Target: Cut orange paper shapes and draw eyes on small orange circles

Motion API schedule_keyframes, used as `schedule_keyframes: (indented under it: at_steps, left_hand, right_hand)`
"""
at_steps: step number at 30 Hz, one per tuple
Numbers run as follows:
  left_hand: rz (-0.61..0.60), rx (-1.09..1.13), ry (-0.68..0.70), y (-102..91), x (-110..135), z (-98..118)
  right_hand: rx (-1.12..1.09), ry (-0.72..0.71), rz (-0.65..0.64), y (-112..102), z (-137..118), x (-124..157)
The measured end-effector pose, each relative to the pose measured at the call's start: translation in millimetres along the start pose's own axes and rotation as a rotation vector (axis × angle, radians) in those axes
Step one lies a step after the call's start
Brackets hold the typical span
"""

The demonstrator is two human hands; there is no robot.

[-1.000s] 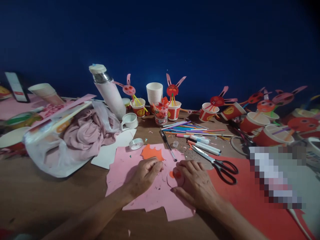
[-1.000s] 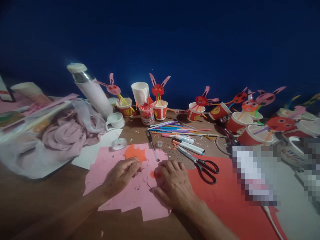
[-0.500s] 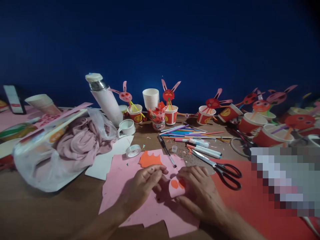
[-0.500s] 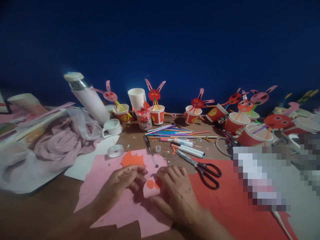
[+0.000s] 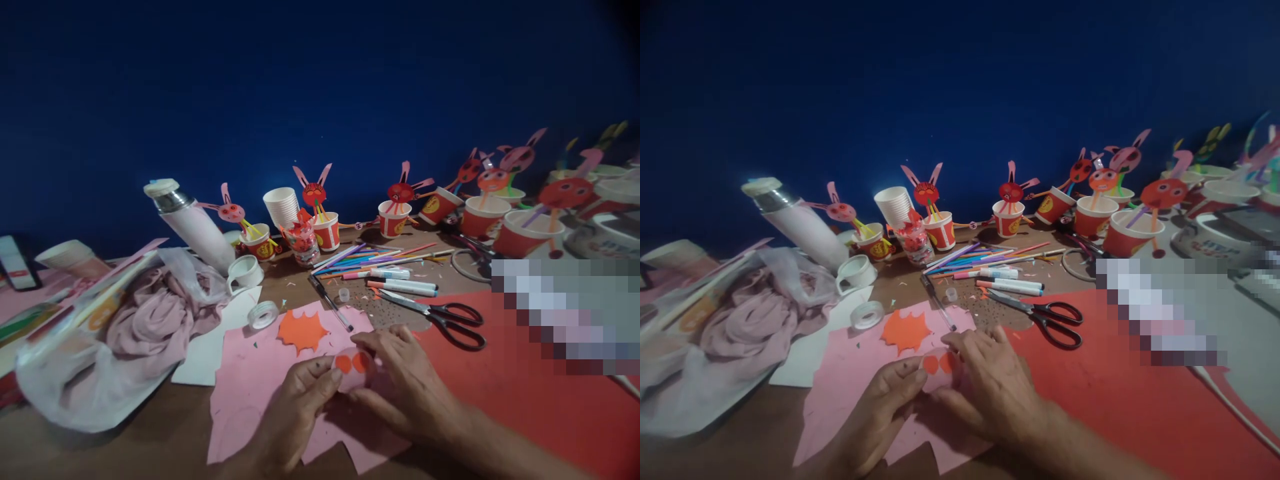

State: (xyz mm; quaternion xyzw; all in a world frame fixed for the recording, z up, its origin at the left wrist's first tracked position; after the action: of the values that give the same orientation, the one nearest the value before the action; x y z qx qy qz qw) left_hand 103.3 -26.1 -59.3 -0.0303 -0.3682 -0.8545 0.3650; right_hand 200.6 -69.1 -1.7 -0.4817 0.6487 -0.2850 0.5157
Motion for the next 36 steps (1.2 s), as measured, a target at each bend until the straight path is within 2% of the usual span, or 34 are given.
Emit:
schedule_keyframes:
  at_steps: [9,13,20,28,36]
  left_hand:
    - [0.123,0.096,0.018,-16.4,-2.2,2.8]
    - [0.133,0.061,0.002,-18.5,0.0,-1.9]
    - [0.159,-0.016,-0.044,-17.9,3.4,-8.6]
    - [0.079,-0.072,-0.078,-10.3,3.6,-8.5]
    - [0.102,-0.152,-0.100,-20.5,3.4,-7.4]
  right_hand:
    - [-0.334,0.278,-0.130,14.3,20.2,3.4]
    - [-0.465,0.323,-0.175,20.0,19.9,1.5]
    - [-0.551,0.485,-0.337,40.8,29.3,11.6]
    - [-0.740,0.561,-0.357,49.0,32.4,13.8]
    - [-0.797,0.565,-0.403,50.0,29.9,15.6]
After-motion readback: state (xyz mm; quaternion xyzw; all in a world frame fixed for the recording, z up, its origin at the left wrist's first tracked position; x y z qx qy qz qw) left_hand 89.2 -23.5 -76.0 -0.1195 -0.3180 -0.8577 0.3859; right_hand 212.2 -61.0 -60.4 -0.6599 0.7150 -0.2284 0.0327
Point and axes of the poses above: each hand's wrist, its own x-axis away from the middle knuckle, its own y-axis out of the palm, z = x × y, the point moved 9 cm from there along -x, towards the middle knuckle, and after that the axes turned 15 degrees about x, right-handed, at the moved point
